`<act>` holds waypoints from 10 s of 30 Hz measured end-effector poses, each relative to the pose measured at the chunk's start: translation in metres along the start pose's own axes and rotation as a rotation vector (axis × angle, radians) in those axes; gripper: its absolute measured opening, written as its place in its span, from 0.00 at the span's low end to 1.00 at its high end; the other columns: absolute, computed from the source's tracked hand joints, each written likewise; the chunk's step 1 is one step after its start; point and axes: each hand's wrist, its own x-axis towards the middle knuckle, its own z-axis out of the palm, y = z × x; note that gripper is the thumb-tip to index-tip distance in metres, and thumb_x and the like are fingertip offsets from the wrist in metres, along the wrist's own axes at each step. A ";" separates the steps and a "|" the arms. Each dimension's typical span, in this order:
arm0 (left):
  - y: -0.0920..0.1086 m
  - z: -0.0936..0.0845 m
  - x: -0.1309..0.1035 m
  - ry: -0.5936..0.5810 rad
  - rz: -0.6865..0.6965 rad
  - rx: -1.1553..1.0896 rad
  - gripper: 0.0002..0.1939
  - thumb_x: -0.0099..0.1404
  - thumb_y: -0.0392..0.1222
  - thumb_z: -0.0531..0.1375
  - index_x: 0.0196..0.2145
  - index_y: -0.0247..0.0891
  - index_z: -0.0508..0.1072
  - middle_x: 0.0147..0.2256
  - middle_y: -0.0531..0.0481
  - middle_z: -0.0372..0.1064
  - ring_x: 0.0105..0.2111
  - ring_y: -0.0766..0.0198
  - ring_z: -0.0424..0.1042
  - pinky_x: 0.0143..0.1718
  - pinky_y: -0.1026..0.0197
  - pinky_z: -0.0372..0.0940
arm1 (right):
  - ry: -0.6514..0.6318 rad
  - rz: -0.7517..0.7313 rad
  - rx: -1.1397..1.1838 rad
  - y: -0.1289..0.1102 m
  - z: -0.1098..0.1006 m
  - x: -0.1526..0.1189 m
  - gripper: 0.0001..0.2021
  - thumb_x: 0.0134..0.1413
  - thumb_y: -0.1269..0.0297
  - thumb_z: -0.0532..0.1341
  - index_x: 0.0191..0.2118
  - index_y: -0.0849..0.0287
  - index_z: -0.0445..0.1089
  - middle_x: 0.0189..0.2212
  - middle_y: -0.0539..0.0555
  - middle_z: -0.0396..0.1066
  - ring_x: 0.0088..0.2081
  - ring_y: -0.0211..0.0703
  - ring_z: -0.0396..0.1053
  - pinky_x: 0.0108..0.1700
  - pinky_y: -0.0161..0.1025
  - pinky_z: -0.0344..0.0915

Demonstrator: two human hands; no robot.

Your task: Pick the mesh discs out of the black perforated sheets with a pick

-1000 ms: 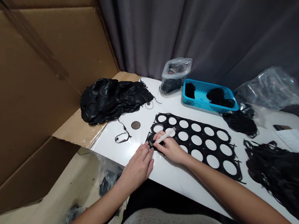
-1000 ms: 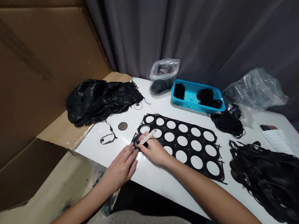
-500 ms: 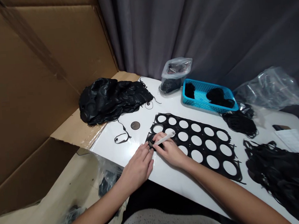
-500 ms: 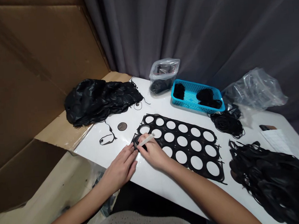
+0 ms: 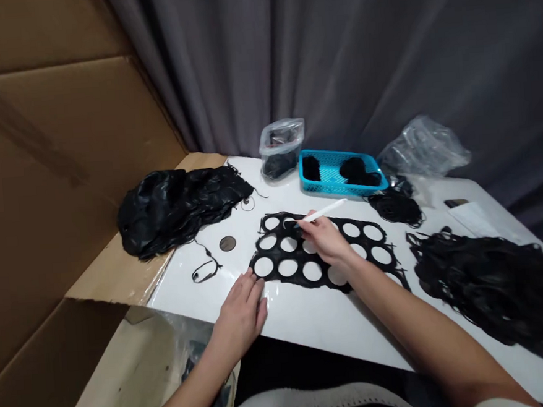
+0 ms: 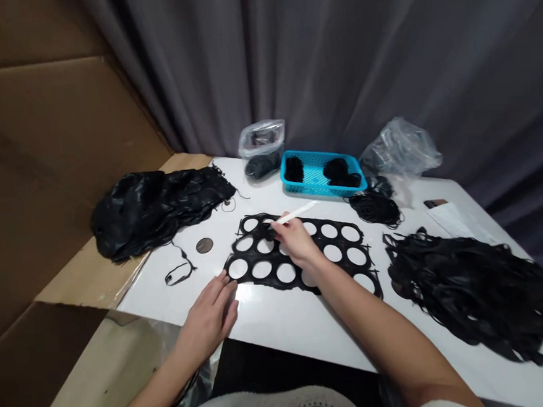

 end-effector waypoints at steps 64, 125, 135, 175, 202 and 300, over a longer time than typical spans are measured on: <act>0.093 0.124 0.215 -0.337 0.437 -0.148 0.30 0.73 0.50 0.55 0.68 0.38 0.55 0.70 0.42 0.47 0.70 0.48 0.43 0.67 0.43 0.51 | 0.078 -0.171 -0.470 0.039 -0.223 -0.008 0.07 0.57 0.66 0.61 0.28 0.56 0.66 0.38 0.54 0.75 0.41 0.44 0.73 0.45 0.41 0.67; 0.110 0.104 0.178 -0.383 0.503 -0.184 0.25 0.71 0.46 0.59 0.62 0.40 0.64 0.68 0.42 0.52 0.69 0.42 0.48 0.66 0.39 0.51 | 0.515 -0.283 -1.248 0.009 -0.261 -0.032 0.08 0.61 0.70 0.52 0.36 0.59 0.68 0.34 0.60 0.74 0.35 0.52 0.67 0.40 0.44 0.61; 0.120 0.091 0.141 -0.381 0.595 -0.286 0.25 0.72 0.48 0.57 0.64 0.42 0.63 0.68 0.41 0.53 0.68 0.50 0.51 0.68 0.45 0.49 | 0.158 -0.011 -0.611 0.006 -0.203 -0.119 0.08 0.60 0.60 0.58 0.32 0.56 0.69 0.37 0.53 0.77 0.40 0.46 0.73 0.45 0.41 0.66; 0.099 0.066 0.109 -0.385 0.525 -0.196 0.27 0.70 0.47 0.60 0.63 0.36 0.63 0.67 0.34 0.52 0.68 0.47 0.52 0.67 0.44 0.52 | 0.022 -0.068 -0.605 0.020 -0.155 -0.114 0.07 0.61 0.63 0.57 0.33 0.55 0.70 0.36 0.52 0.76 0.41 0.45 0.72 0.45 0.41 0.65; 0.094 0.077 0.100 -0.344 0.455 -0.294 0.28 0.69 0.46 0.60 0.64 0.37 0.62 0.69 0.35 0.49 0.69 0.46 0.49 0.68 0.43 0.50 | -0.190 -0.562 -1.120 0.031 -0.138 -0.138 0.09 0.62 0.75 0.54 0.44 0.59 0.68 0.48 0.62 0.74 0.50 0.53 0.68 0.53 0.52 0.56; 0.069 0.104 0.187 -0.347 0.311 -0.154 0.30 0.69 0.48 0.60 0.63 0.32 0.62 0.67 0.37 0.54 0.68 0.42 0.49 0.67 0.41 0.48 | 0.040 -0.461 -1.364 0.024 -0.179 0.004 0.08 0.60 0.73 0.52 0.37 0.59 0.68 0.33 0.59 0.73 0.38 0.51 0.66 0.42 0.44 0.56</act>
